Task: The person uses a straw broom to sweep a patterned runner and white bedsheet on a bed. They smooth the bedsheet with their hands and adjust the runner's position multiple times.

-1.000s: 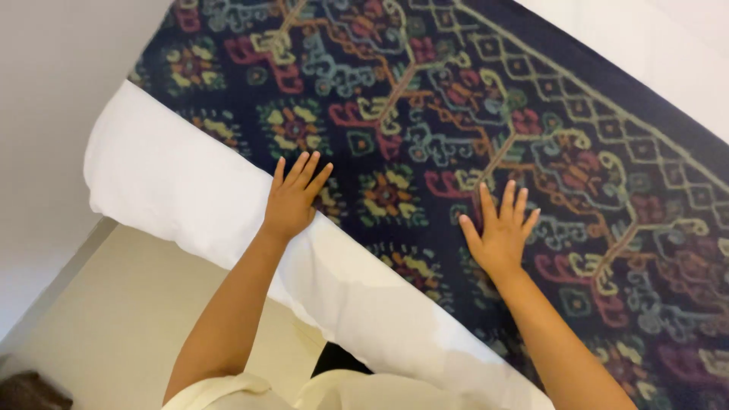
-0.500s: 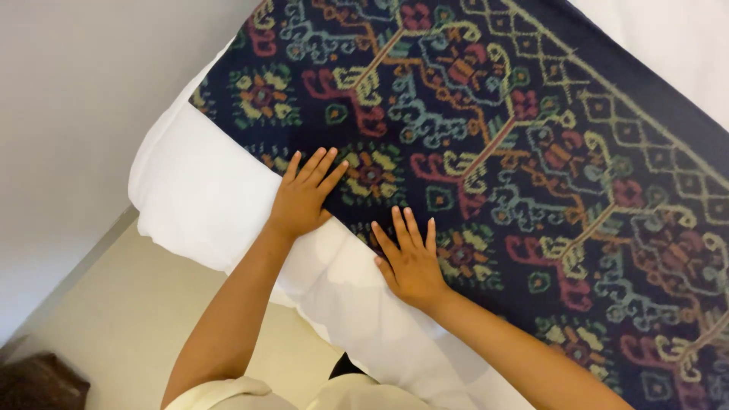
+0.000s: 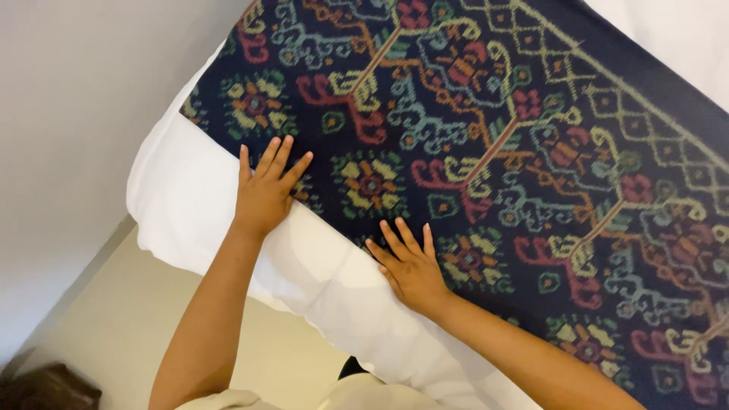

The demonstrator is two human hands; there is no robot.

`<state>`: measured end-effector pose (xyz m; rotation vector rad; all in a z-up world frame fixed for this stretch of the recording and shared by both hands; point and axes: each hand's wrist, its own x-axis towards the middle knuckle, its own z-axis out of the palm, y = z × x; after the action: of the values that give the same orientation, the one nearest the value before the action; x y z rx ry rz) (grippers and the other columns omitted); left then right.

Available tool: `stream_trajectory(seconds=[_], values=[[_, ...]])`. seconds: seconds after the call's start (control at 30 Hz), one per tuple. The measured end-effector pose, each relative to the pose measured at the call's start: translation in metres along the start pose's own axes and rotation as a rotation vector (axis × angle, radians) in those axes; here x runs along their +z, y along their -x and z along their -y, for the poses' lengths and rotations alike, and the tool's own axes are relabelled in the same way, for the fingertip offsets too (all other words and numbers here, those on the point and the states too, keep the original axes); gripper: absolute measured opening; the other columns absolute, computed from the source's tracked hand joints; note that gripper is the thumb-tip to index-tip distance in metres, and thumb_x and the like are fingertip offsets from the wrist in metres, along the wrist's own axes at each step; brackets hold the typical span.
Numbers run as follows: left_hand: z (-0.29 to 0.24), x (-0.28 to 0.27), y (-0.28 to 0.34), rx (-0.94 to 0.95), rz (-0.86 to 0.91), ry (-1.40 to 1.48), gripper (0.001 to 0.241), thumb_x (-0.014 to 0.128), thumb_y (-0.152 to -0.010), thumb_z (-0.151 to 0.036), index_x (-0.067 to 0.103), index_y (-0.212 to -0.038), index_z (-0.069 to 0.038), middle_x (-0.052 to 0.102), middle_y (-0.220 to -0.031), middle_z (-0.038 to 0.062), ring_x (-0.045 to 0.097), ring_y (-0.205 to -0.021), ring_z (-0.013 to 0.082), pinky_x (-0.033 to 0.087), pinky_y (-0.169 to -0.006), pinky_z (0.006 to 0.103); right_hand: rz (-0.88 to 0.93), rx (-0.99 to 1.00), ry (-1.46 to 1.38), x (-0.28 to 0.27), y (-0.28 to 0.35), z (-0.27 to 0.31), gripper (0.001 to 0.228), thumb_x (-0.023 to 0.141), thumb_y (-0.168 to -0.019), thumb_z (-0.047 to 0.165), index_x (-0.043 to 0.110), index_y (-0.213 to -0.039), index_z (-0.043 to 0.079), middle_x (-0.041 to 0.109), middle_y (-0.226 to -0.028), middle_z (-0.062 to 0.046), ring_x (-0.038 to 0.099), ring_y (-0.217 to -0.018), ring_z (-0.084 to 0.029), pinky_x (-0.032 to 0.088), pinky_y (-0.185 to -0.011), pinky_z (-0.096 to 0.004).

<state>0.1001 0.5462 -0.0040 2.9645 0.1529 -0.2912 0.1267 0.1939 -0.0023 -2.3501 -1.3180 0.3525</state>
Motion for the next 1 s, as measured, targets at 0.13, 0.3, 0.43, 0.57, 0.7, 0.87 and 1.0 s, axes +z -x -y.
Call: stream_trajectory(seconds=[0.13,0.3,0.43,0.57,0.7,0.87,1.0], values=[[0.009,-0.005,0.0,-0.038,-0.024,0.007,0.083,0.057,-0.092,-0.013,0.026,-0.163,-0.042,0.016,-0.174,-0.001,0.01,-0.16,0.024,0.005,-0.125,0.0653,0.008,-0.008,0.02,-0.003,-0.004,0.001,0.049,0.04,-0.108,0.037,0.045,-0.156,0.032,0.024,-0.171,-0.006,0.01,-0.159,-0.032,-0.006,-0.119,-0.065],[0.005,-0.015,0.001,-0.07,0.007,0.041,0.081,0.056,-0.089,-0.013,0.031,-0.162,-0.037,0.024,-0.172,0.0,0.02,-0.158,0.0239,0.008,-0.127,0.0593,0.056,-0.001,0.035,-0.01,-0.003,0.003,0.049,0.038,-0.109,0.04,0.044,-0.157,0.031,0.025,-0.171,-0.006,0.011,-0.158,-0.032,-0.005,-0.12,-0.064],[-0.016,-0.038,-0.003,-0.103,0.03,0.081,0.081,0.059,-0.082,-0.017,0.041,-0.16,-0.031,0.03,-0.17,0.004,0.022,-0.158,0.0247,0.005,-0.126,0.0605,0.098,0.022,0.047,-0.011,-0.002,0.001,0.051,0.039,-0.107,0.044,0.043,-0.156,0.03,0.023,-0.171,-0.006,0.009,-0.159,-0.032,-0.005,-0.12,-0.065],[-0.06,-0.065,-0.02,0.028,-0.068,0.105,0.07,0.057,-0.08,-0.031,0.054,-0.15,-0.023,0.035,-0.168,0.006,0.024,-0.157,0.027,0.001,-0.124,0.0633,0.095,0.032,-0.151,-0.044,-0.018,0.0,0.053,0.041,-0.104,0.055,0.055,-0.147,0.027,0.034,-0.165,-0.009,0.018,-0.155,-0.037,0.0,-0.119,-0.066],[-0.105,-0.038,-0.062,0.113,-0.279,0.192,0.063,0.049,-0.1,-0.046,0.046,-0.157,-0.019,0.033,-0.167,0.013,0.029,-0.155,0.0325,0.01,-0.124,0.0619,-0.22,0.051,-0.051,-0.066,-0.056,-0.03,0.048,0.049,-0.105,0.038,0.054,-0.15,0.024,0.041,-0.162,-0.013,0.033,-0.151,-0.038,0.018,-0.119,-0.062],[-0.116,0.029,-0.096,0.018,-0.423,0.151,0.066,0.045,-0.105,-0.058,0.037,-0.162,-0.026,0.025,-0.171,0.01,0.019,-0.158,0.0307,0.002,-0.123,0.0644,-0.174,0.222,0.183,-0.046,-0.061,-0.076,0.064,0.05,-0.101,0.054,0.043,-0.159,0.027,0.029,-0.169,-0.015,0.017,-0.158,-0.035,0.004,-0.122,-0.063],[-0.115,0.043,-0.1,-0.014,-0.48,0.116,0.066,0.047,-0.104,-0.059,0.034,-0.163,-0.032,0.026,-0.17,0.006,0.02,-0.158,0.0275,0.003,-0.124,0.0632,-0.118,0.308,0.17,-0.047,-0.054,-0.073,0.067,0.046,-0.102,0.059,0.039,-0.161,0.029,0.025,-0.171,-0.014,0.012,-0.159,-0.032,-0.004,-0.123,-0.062]])
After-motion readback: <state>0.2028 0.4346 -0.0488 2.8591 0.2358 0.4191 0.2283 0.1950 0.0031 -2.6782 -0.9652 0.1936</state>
